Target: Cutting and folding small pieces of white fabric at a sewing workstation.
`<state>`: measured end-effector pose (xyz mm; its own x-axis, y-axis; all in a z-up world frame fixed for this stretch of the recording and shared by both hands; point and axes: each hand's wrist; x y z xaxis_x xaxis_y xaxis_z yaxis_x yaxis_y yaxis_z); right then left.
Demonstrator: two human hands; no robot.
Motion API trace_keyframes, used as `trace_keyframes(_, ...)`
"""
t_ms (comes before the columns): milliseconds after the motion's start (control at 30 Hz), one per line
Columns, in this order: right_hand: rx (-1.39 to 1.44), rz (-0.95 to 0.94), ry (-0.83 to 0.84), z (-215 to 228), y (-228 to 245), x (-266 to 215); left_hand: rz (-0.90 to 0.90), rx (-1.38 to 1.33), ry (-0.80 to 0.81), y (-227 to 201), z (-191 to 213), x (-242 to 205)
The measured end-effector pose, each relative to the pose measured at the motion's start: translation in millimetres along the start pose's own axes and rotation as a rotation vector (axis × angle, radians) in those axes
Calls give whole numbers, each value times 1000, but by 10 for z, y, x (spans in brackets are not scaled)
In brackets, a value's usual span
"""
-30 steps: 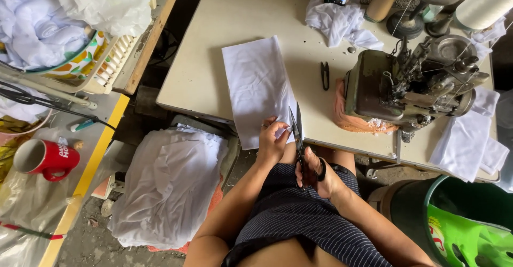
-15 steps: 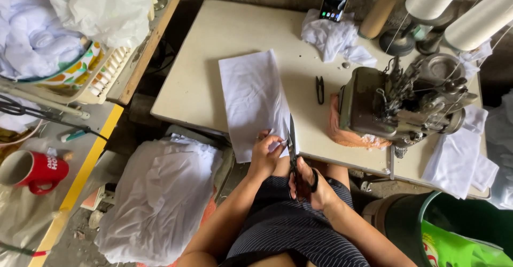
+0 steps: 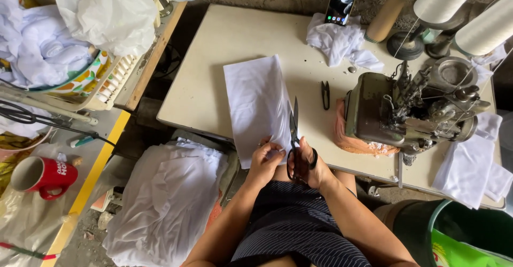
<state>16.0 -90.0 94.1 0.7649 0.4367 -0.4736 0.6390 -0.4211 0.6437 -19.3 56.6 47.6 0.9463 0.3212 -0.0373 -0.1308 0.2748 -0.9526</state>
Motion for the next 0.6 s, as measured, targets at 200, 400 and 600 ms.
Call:
trace_keyframes(200, 44, 90, -54, 124, -45, 409, 55, -262, -6, 299, -77, 33)
trace_keyframes(400, 18, -61, 91, 64, 147, 704, 27, -338, -12, 231, -54, 13)
trace_keyframes(600, 38, 25, 6, 93, 220, 1026, 70, -369, 6, 261, -4, 0)
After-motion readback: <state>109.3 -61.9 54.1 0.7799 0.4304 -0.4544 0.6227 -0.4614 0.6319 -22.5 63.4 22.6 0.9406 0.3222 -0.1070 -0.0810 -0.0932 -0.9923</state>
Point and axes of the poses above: each hand's wrist, its own x-axis towards the middle knuckle, its own z-axis out of the back of the hand, y = z × x, and after that the axes turned 15 degrees about x, right-handed
